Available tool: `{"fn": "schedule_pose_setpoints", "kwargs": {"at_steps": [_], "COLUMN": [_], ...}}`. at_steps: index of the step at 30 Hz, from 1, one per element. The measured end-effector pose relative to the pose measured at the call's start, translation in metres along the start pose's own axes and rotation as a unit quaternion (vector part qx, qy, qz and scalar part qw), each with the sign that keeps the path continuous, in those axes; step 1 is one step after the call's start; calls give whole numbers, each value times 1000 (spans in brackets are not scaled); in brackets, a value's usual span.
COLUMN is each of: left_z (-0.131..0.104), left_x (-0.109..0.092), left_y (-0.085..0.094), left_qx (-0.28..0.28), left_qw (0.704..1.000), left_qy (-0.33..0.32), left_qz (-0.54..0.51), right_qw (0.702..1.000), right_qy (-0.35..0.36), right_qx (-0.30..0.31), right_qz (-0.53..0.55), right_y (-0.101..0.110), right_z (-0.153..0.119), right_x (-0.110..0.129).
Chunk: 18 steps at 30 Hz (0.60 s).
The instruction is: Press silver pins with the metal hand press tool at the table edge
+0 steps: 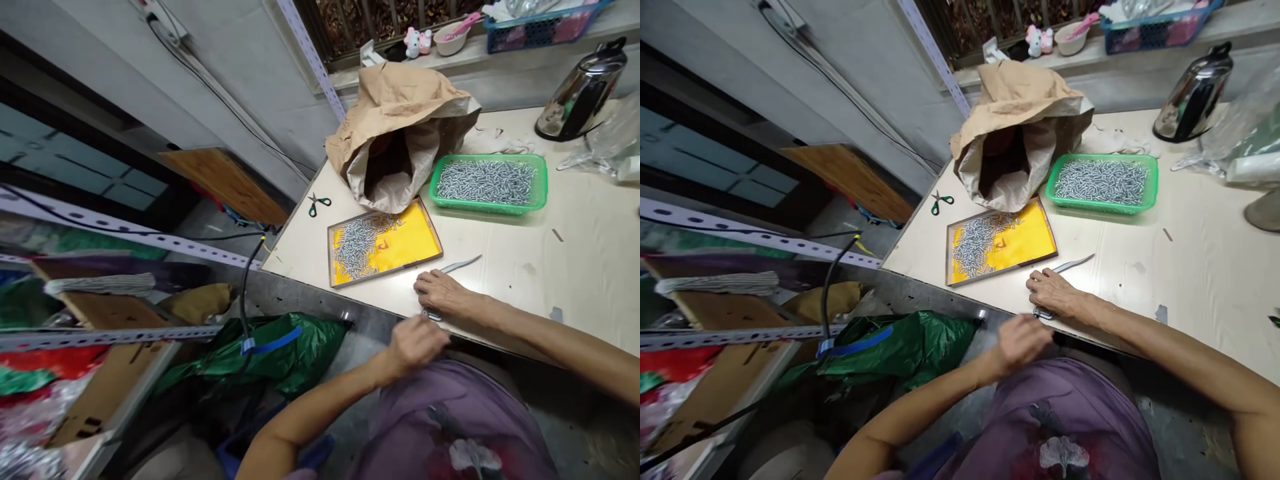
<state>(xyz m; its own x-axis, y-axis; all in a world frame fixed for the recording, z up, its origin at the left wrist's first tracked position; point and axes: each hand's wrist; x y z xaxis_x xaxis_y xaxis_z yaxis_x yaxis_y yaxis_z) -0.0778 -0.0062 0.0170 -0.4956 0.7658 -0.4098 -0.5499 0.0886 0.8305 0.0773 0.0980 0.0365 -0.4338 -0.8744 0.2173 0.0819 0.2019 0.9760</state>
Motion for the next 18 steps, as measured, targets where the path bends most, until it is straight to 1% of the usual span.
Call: {"fn": "schedule_pose_setpoints", "kwargs": {"at_steps": [1,2,3,4,6,7,9,10,11,14,16,18], "left_z": [-3,-3,-1,2,12,17,28,33,37,47,49,49], "left_x": [12,27,43,59,88,100,119,126,131,141,145,150], "left_y": [16,33,50,65,86,92,96,95,93,84,79,76], "left_qx": [-33,-61,-77,-84,-51,-28,13,27,38,65,81,93], "left_qw": [996,984,966,948,926,917,902,896,890,876,871,870], "left_qy": [65,144,213,266,331,354,387,398,407,418,419,409], "left_qz": [42,88,125,151,174,179,189,196,204,230,244,260], "right_qw": [1000,999,996,992,975,962,933,919,905,863,840,835], "right_qy": [1,-2,-8,-14,-28,-40,-91,-130,-175,-302,-350,-371], "right_qx": [-12,-28,-50,-75,-135,-170,-239,-271,-301,-373,-397,-396], "right_qz": [18,41,69,102,176,212,254,255,242,159,115,91], "right_y": [-3,-5,-8,-9,-7,-4,11,22,34,74,95,108], "right_z": [-2,-4,-7,-9,-12,-13,-13,-12,-11,-11,-14,-20], "right_x": [-1,-1,-1,0,1,0,-8,-15,-26,-64,-85,-95]}}
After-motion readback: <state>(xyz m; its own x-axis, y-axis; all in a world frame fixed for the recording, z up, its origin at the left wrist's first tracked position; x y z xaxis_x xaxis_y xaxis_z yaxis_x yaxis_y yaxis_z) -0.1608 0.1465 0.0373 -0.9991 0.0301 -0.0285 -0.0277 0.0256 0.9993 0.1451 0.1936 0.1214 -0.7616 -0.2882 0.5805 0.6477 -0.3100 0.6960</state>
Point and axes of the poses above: each hand's wrist, its own z-axis towards the middle knuckle, its own y-axis out of the back of the hand, x = y × z, and after that the axes turned 7 degrees about -y, right-handed
